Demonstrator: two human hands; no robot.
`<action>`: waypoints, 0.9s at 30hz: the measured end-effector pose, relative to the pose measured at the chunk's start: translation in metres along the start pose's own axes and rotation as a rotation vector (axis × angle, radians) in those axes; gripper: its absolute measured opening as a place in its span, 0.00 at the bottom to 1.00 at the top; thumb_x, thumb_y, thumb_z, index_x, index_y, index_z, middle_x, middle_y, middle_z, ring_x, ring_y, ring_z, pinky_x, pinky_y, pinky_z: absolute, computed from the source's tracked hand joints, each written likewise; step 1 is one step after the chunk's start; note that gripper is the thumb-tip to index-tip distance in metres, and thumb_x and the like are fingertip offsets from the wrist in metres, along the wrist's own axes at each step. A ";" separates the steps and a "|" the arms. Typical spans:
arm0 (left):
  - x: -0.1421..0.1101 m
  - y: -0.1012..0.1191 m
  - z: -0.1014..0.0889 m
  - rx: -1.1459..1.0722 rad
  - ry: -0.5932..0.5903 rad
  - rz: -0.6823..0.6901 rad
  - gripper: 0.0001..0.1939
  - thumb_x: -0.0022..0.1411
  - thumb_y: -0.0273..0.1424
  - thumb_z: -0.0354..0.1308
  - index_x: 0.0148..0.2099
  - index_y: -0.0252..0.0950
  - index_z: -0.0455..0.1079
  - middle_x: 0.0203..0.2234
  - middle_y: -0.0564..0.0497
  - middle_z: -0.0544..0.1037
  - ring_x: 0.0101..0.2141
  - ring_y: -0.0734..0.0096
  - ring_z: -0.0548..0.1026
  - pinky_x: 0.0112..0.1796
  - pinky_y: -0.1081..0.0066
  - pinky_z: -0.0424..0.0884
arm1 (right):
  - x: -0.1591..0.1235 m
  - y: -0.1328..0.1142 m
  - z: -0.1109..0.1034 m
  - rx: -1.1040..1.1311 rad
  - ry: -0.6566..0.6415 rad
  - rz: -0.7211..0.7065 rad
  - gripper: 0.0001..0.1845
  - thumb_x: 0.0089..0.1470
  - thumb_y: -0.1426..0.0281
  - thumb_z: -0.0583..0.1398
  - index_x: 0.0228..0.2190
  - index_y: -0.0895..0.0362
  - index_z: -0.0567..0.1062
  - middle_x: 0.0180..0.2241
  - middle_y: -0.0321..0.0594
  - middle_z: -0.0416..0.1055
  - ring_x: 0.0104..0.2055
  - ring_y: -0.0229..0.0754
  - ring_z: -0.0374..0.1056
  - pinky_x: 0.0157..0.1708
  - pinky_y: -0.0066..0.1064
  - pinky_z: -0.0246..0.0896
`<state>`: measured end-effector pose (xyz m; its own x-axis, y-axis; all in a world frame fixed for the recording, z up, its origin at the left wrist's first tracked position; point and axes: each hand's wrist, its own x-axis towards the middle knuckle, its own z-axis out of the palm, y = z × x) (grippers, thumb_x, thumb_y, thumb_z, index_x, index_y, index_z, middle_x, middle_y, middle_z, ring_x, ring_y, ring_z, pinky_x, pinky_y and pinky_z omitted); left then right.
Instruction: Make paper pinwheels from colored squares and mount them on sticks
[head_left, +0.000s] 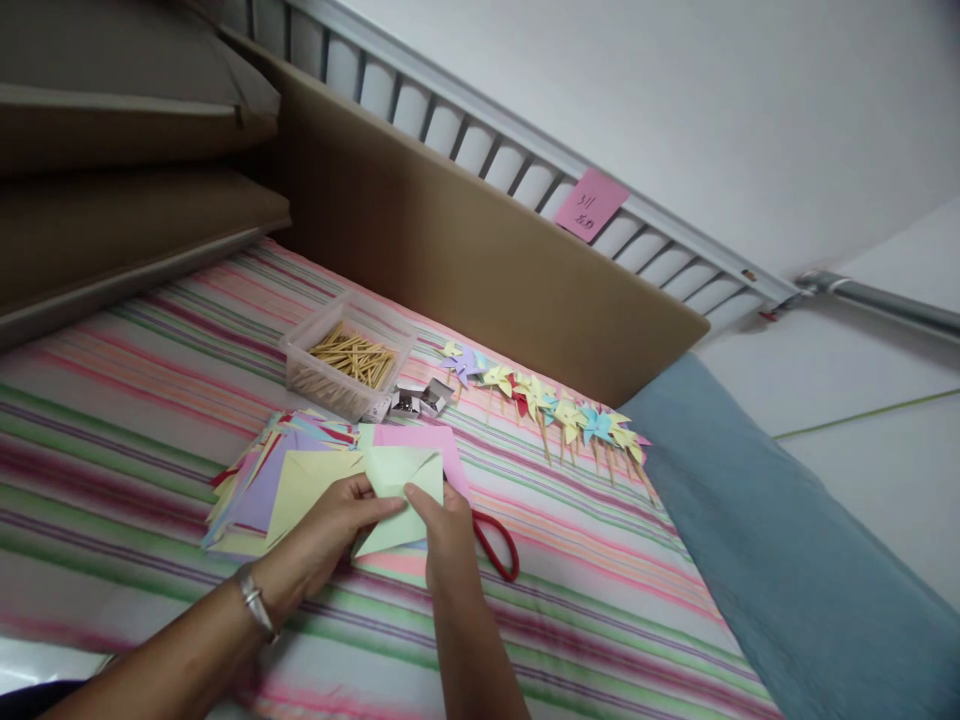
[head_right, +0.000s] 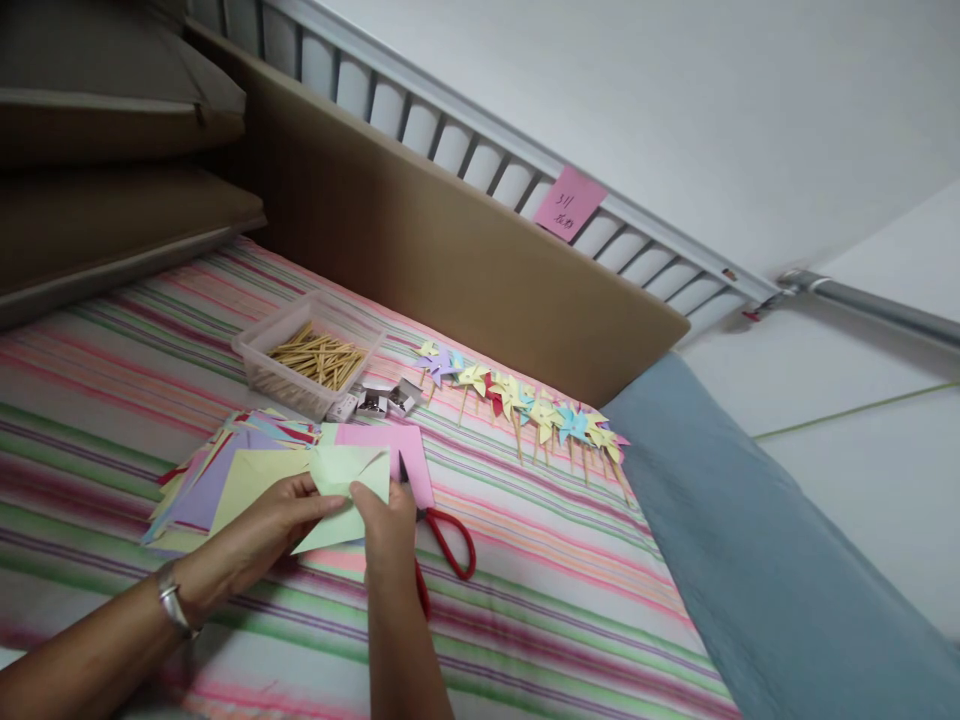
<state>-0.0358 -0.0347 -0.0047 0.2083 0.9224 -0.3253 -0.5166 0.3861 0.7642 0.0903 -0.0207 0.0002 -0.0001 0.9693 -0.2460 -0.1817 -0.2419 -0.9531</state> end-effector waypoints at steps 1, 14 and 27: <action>0.001 -0.002 0.002 -0.012 0.019 0.016 0.18 0.41 0.34 0.69 0.36 0.32 0.75 0.28 0.47 0.81 0.32 0.63 0.76 0.39 0.67 0.68 | 0.000 0.002 0.002 -0.004 0.004 -0.011 0.15 0.40 0.67 0.66 0.33 0.61 0.78 0.28 0.40 0.78 0.27 0.45 0.71 0.29 0.33 0.66; 0.003 -0.004 -0.001 -0.026 0.101 0.064 0.13 0.44 0.33 0.66 0.34 0.32 0.76 0.28 0.46 0.82 0.30 0.62 0.77 0.36 0.67 0.69 | 0.002 0.013 0.007 -0.014 0.042 -0.045 0.15 0.40 0.66 0.66 0.33 0.60 0.78 0.31 0.40 0.79 0.30 0.46 0.72 0.32 0.35 0.67; 0.008 0.010 -0.018 0.022 0.182 0.035 0.13 0.45 0.29 0.62 0.36 0.33 0.75 0.21 0.51 0.79 0.23 0.67 0.74 0.27 0.70 0.69 | -0.005 0.004 0.005 -0.058 -0.212 -0.091 0.17 0.52 0.62 0.60 0.43 0.57 0.74 0.40 0.41 0.76 0.40 0.46 0.72 0.42 0.35 0.65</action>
<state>-0.0543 -0.0241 -0.0100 0.0355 0.9192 -0.3921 -0.5026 0.3555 0.7880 0.0847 -0.0259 -0.0012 -0.1937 0.9735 -0.1216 -0.1339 -0.1491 -0.9797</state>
